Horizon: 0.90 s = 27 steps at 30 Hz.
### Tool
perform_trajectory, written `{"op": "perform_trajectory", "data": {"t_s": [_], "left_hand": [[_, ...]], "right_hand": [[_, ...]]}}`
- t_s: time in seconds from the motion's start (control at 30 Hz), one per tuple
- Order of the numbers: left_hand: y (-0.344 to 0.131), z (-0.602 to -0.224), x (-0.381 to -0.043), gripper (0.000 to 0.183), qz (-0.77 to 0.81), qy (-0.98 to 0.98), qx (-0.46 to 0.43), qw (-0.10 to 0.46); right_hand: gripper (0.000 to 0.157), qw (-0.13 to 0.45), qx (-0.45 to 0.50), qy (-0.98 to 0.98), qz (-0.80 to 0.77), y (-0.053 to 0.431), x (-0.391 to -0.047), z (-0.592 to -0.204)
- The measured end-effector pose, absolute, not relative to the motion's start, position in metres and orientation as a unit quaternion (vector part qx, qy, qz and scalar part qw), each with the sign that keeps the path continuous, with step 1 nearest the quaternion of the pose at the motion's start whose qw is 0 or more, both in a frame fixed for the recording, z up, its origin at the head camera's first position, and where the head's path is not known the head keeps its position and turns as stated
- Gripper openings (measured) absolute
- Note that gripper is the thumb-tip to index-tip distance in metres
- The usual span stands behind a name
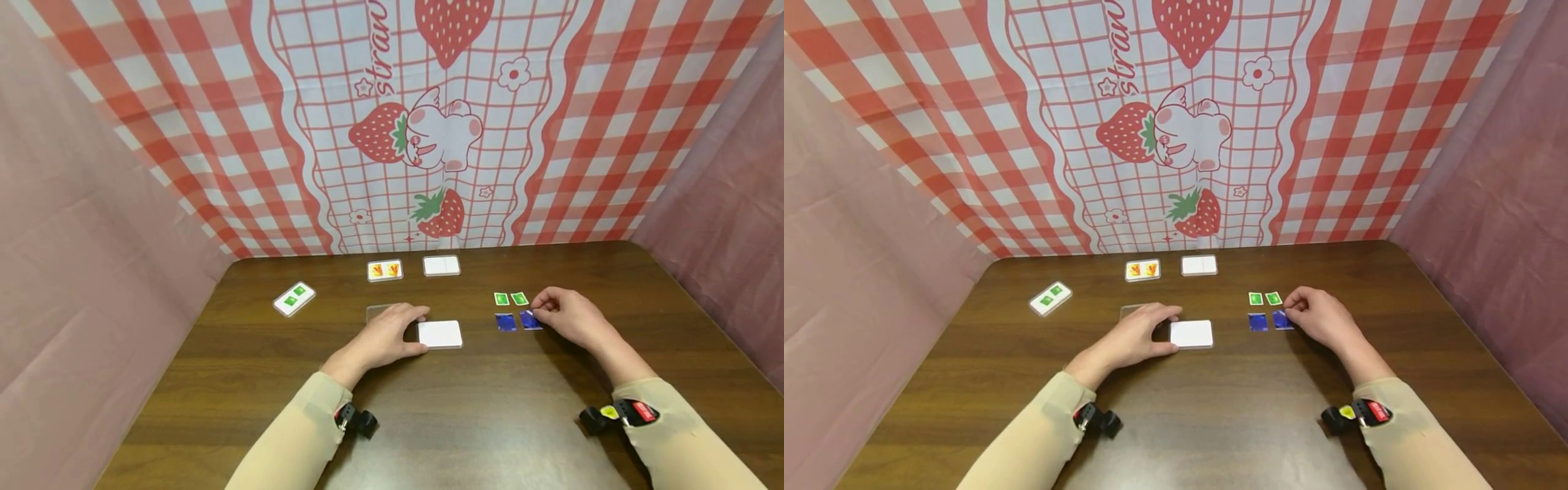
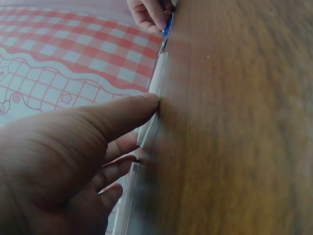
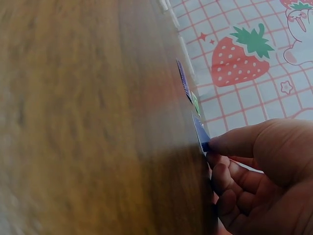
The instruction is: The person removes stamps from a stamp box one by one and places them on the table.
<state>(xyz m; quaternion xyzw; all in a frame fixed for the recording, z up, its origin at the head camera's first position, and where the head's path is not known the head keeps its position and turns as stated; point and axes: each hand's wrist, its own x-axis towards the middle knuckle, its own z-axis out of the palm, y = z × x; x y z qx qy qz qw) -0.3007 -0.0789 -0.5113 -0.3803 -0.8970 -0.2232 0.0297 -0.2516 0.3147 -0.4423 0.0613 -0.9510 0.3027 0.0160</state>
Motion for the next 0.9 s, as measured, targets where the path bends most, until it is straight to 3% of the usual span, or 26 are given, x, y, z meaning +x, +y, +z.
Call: {"op": "perform_trajectory", "data": {"t_s": [0.67,0.9], "left_hand": [[-0.078,-0.503,-0.294,0.072,-0.239,-0.893,-0.381,0.027],[-0.080,-0.465,-0.271,0.069,-0.238,-0.898,-0.371,-0.004]], "right_hand": [[0.016,0.018,0.056,-0.953,0.297,0.316,-0.249,-0.441],[0.016,0.023,0.063,-0.953,0.294,0.311,-0.248,-0.433]]}}
